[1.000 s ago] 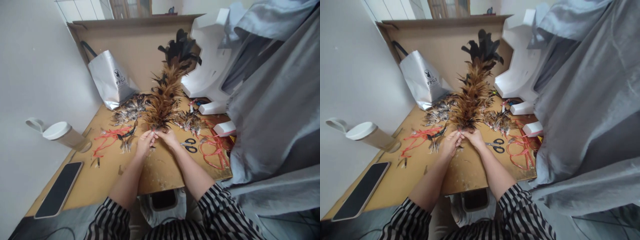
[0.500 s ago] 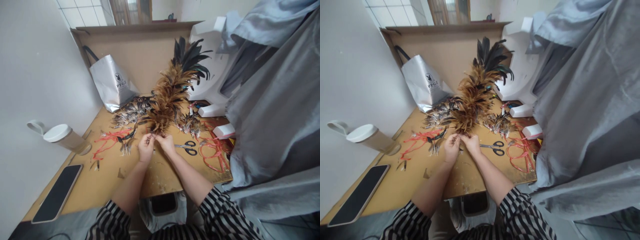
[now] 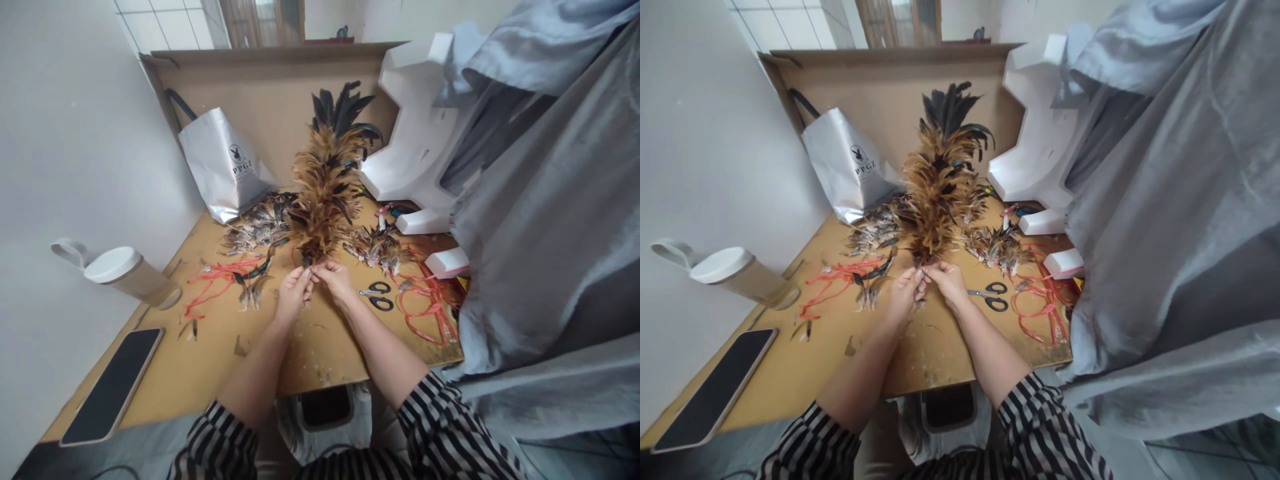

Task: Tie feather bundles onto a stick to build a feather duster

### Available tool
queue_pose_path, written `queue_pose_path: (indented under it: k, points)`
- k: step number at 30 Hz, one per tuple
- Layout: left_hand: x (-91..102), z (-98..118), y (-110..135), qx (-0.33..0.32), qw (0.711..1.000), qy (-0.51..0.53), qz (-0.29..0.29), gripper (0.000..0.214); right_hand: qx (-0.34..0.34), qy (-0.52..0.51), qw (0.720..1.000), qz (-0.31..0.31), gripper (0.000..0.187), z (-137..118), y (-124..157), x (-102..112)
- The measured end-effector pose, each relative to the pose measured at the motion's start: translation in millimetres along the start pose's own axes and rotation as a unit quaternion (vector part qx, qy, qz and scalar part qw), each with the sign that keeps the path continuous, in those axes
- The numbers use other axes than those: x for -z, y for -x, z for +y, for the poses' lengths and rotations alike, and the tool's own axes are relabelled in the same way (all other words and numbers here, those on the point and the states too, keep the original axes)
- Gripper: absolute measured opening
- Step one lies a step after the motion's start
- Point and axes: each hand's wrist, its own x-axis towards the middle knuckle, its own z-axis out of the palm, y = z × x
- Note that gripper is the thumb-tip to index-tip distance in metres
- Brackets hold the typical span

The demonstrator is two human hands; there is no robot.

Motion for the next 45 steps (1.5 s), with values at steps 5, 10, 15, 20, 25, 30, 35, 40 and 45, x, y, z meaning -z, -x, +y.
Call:
queue_pose_path:
  k: [5, 10, 15, 20, 25, 30, 35, 40, 45]
  points:
    - [5.2, -2, -2, -0.004, 0.999, -0.034, 0.015, 0.022, 0.039, 0.073, 0.996, 0.026, 0.029, 1, -1, 0]
    - [5.8, 0, -2, -0.080, 0.986, -0.104, 0.101, 0.027, 0.101, 0.200, 0.973, 0.046, 0.030, 0, 2, -4]
    - [9.8, -1, 2, -0.158, 0.946, -0.242, 0.148, 0.026, 0.091, 0.171, 0.979, 0.056, 0.020, 1, 5, -9]
    - [7.4, 0, 7, -0.207, 0.934, -0.264, 0.124, 0.024, 0.073, 0.053, 0.991, 0.095, 0.017, 2, 3, -13]
    - [0.5, 1, 5, -0.099, 0.986, -0.120, 0.059, 0.040, 0.057, 0.038, 0.995, 0.075, 0.026, -6, 4, -9]
    - [2.1, 7, 3, 0.014, 0.998, -0.014, -0.068, 0.033, 0.023, 0.073, 0.997, -0.014, 0.035, -12, 2, 5]
    - [6.9, 5, 2, -0.043, 0.993, -0.103, -0.035, 0.038, 0.069, 0.172, 0.983, 0.008, 0.030, -7, -4, 15]
    - [13.4, -6, 4, -0.178, 0.913, -0.363, 0.061, 0.040, 0.056, 0.172, 0.980, 0.088, 0.031, 2, -4, 1]
    - [15.2, -9, 3, -0.274, 0.811, -0.513, 0.056, 0.040, 0.062, 0.148, 0.976, 0.146, 0.023, 4, 2, -15]
